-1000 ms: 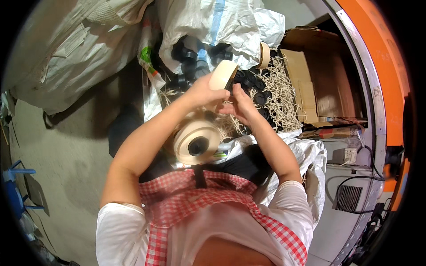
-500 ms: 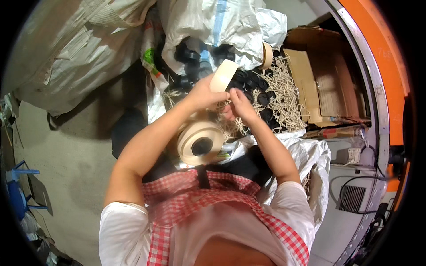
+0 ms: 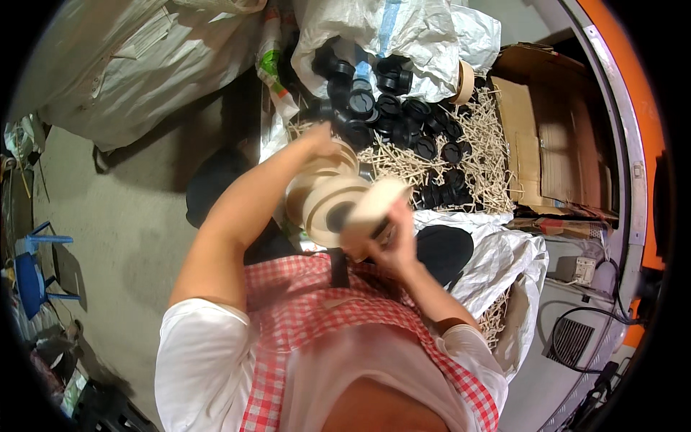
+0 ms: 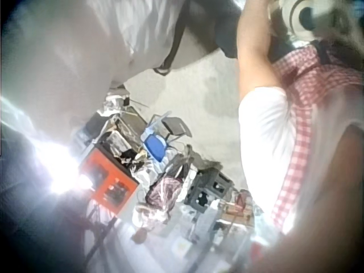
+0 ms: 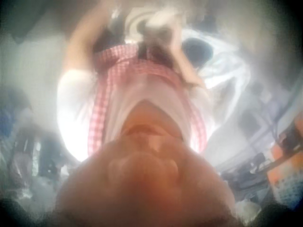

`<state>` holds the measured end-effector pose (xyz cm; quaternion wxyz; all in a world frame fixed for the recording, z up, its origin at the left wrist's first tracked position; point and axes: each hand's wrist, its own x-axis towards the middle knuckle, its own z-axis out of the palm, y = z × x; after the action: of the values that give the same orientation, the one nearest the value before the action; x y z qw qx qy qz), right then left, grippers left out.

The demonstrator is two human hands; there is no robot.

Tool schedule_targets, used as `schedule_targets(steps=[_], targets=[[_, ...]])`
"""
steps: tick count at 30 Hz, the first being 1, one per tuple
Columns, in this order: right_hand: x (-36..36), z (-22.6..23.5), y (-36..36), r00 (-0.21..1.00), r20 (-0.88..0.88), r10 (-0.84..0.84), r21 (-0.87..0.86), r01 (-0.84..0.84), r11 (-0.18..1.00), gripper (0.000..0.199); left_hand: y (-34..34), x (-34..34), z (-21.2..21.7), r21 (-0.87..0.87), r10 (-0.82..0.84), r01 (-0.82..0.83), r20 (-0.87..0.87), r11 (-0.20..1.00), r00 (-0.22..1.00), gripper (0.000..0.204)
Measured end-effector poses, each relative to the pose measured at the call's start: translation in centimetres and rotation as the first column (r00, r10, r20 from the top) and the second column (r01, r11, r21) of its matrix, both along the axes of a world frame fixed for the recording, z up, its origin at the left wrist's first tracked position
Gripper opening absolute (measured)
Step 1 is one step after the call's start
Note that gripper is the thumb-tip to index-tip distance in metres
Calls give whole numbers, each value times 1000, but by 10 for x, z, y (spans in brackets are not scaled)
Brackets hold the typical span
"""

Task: The person sorts plastic rings and black plastic components from a pile onto a packing surface, occasionally tossing items into a large white bag.

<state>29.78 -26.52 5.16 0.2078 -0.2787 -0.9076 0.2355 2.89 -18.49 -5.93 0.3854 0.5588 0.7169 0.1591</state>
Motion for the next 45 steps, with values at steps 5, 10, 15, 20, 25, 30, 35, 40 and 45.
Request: schedule_targets(steps=[5, 10, 15, 20, 25, 30, 35, 40, 45], targets=[[6, -62, -37, 998, 8, -63, 80, 62, 995, 82, -16, -15, -9, -120, -153, 148, -37, 982, 987, 94], [9, -108, -42, 959, -272, -75, 13, 81, 997, 76, -48, -30, -1, -292, -246, 252, 58, 923, 968, 96], [-2, -78, -47, 826, -501, -260, 131, 369, 920, 64, -76, 21, 15, 83, 82, -107, 257, 991, 963, 84], [12, -47, -64, 699, -616, -363, 107, 531, 840, 56, -133, 39, 134, 314, 316, -420, 332, 852, 889, 82], [0, 4, -26, 709, -644, -288, 44, 411, 911, 51, -157, 57, 307, 713, 268, -340, 218, 613, 939, 88], [-72, 127, 40, 752, -657, 47, 156, 74, 985, 47, -174, 2, 471, 982, 104, 129, -144, 138, 984, 97], [-138, 345, 42, 653, -646, 395, 342, -215, 915, 44, -215, -107, 634, 969, 729, 45, 153, -244, 667, 76], [-169, 336, 37, 749, -451, 485, 191, -450, 872, 40, -242, -114, 491, 984, 786, -64, -91, 164, 612, 59], [-110, 67, 113, 885, 108, 453, 284, -464, 839, 46, -314, -150, 363, 877, 819, -455, 146, 152, 555, 53]])
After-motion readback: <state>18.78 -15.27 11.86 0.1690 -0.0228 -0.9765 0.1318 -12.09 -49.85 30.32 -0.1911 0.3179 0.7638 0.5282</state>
